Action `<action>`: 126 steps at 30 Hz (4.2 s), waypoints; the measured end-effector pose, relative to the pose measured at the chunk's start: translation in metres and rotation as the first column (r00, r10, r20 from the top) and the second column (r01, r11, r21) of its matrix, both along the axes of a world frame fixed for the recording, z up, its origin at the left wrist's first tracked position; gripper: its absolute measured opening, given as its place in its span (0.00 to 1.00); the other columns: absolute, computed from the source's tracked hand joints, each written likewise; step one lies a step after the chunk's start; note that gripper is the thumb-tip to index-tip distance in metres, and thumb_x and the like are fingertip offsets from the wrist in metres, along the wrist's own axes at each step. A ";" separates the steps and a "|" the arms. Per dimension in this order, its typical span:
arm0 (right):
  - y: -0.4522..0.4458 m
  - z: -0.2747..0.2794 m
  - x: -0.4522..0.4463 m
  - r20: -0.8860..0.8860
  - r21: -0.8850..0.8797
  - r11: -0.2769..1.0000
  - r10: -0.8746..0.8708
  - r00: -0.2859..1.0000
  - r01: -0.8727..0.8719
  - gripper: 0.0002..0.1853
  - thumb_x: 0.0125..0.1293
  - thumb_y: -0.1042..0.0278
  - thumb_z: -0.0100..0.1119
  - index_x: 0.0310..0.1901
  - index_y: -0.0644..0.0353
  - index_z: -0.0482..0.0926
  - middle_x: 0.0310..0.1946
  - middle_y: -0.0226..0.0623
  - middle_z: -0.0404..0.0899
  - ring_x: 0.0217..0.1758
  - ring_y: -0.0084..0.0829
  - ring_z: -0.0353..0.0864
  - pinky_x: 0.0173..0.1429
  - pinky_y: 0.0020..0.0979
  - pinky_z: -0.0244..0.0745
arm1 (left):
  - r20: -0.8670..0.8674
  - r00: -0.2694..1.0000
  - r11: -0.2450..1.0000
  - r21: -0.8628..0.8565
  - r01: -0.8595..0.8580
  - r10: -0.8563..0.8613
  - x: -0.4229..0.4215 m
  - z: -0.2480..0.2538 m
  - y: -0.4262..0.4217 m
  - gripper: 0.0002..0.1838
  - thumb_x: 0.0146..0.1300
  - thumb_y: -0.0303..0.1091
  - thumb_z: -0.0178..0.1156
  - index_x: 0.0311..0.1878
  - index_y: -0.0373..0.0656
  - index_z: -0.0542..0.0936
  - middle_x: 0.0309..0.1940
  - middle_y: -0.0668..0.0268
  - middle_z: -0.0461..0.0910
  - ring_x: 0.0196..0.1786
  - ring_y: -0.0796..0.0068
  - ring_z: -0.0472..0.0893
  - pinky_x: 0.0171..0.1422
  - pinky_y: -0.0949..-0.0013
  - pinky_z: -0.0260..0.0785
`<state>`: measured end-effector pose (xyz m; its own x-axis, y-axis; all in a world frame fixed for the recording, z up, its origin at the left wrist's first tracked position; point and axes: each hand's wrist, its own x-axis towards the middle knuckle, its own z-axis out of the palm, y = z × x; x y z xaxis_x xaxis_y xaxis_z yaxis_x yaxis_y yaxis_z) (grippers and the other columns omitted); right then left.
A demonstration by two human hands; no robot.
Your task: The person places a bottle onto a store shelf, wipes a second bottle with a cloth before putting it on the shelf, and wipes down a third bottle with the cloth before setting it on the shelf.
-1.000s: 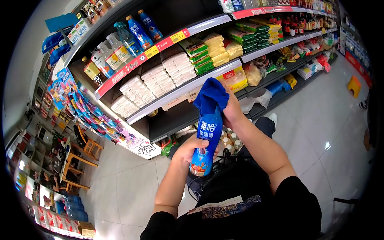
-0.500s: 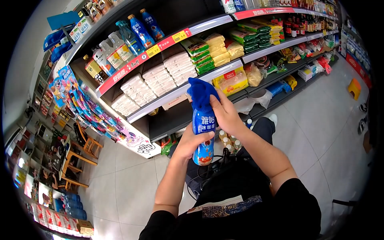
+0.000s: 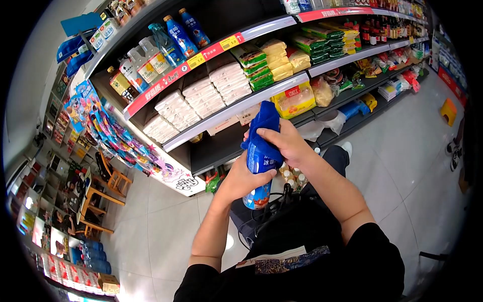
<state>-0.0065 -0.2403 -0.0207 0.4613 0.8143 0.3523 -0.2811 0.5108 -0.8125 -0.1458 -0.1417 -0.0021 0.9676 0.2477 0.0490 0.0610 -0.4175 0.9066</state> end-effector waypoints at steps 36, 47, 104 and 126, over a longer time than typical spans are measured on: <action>0.032 -0.006 -0.009 -0.037 -0.044 0.804 -0.595 0.803 0.593 0.12 0.61 0.70 0.63 0.43 0.66 0.76 0.32 0.34 0.80 0.31 0.23 0.80 0.37 0.27 0.77 | 0.151 0.904 0.678 0.615 -0.403 0.401 0.011 -0.031 -0.013 0.31 0.49 0.46 0.70 0.43 0.28 0.69 0.33 0.39 0.80 0.37 0.42 0.82 0.41 0.52 0.75; 0.022 -0.015 0.019 -0.291 0.232 0.972 0.095 0.952 -0.026 0.15 0.63 0.61 0.56 0.47 0.63 0.75 0.38 0.37 0.80 0.43 0.34 0.83 0.51 0.35 0.79 | 0.062 0.947 0.605 -0.756 0.251 -0.316 -0.009 -0.043 0.019 0.37 0.50 0.49 0.72 0.54 0.29 0.70 0.40 0.48 0.81 0.38 0.55 0.84 0.43 0.57 0.79; 0.022 -0.027 -0.034 -0.069 -0.044 0.950 -0.312 0.948 0.309 0.23 0.61 0.69 0.66 0.56 0.62 0.71 0.44 0.33 0.78 0.45 0.20 0.77 0.51 0.26 0.75 | 0.158 0.966 0.979 -0.024 -0.203 0.204 -0.003 -0.053 0.009 0.28 0.60 0.41 0.63 0.55 0.28 0.70 0.42 0.53 0.81 0.45 0.65 0.82 0.51 0.66 0.72; 0.033 -0.032 -0.026 -0.152 -0.100 0.913 -0.407 0.901 0.396 0.21 0.61 0.67 0.67 0.52 0.63 0.71 0.40 0.31 0.77 0.40 0.20 0.79 0.45 0.26 0.77 | 0.081 0.940 0.712 0.632 -0.306 0.332 -0.006 -0.029 -0.003 0.28 0.55 0.47 0.67 0.44 0.30 0.71 0.33 0.47 0.81 0.35 0.49 0.83 0.39 0.56 0.75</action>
<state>-0.0320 -0.2075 -0.0530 0.8009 0.5661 0.1952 -0.1965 0.5564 -0.8074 -0.1515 -0.1444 -0.0309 0.8412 0.4670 0.2727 0.3228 -0.8382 0.4395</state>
